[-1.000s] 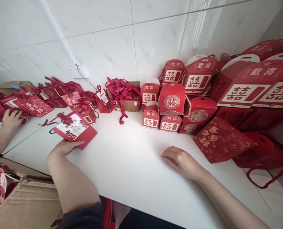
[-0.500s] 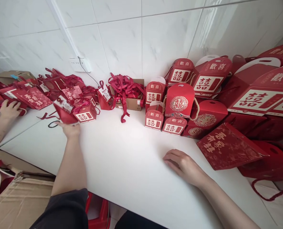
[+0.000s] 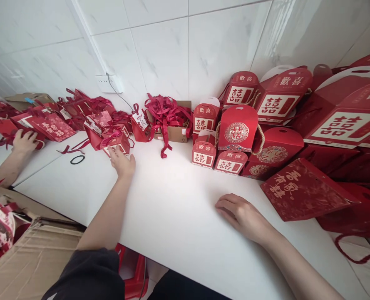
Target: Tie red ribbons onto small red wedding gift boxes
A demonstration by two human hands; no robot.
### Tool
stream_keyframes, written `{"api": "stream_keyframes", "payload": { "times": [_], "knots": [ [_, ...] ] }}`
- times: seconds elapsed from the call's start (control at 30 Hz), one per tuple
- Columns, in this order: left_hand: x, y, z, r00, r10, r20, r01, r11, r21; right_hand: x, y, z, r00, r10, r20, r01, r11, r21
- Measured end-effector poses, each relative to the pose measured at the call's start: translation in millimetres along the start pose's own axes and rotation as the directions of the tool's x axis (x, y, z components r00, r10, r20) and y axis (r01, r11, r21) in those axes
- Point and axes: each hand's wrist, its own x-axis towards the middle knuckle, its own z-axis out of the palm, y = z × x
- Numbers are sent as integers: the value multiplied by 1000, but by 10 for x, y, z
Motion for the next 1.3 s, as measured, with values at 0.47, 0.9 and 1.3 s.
{"api": "stream_keyframes", "payload": {
  "times": [0.47,0.9,1.3],
  "knots": [
    [-151,650,756,819,403,409,-429,903,-29,52,7,-29,999,34,-12,-34,999,38],
    [-211,772,600,681,659,319,-504,737,-450,51,60,-138,994,84,-63,-86,996,-26],
    [24,1443,128,905,301,301,52,623,-780,142,46,-177,993,12,-116,-3,997,73]
  ]
}}
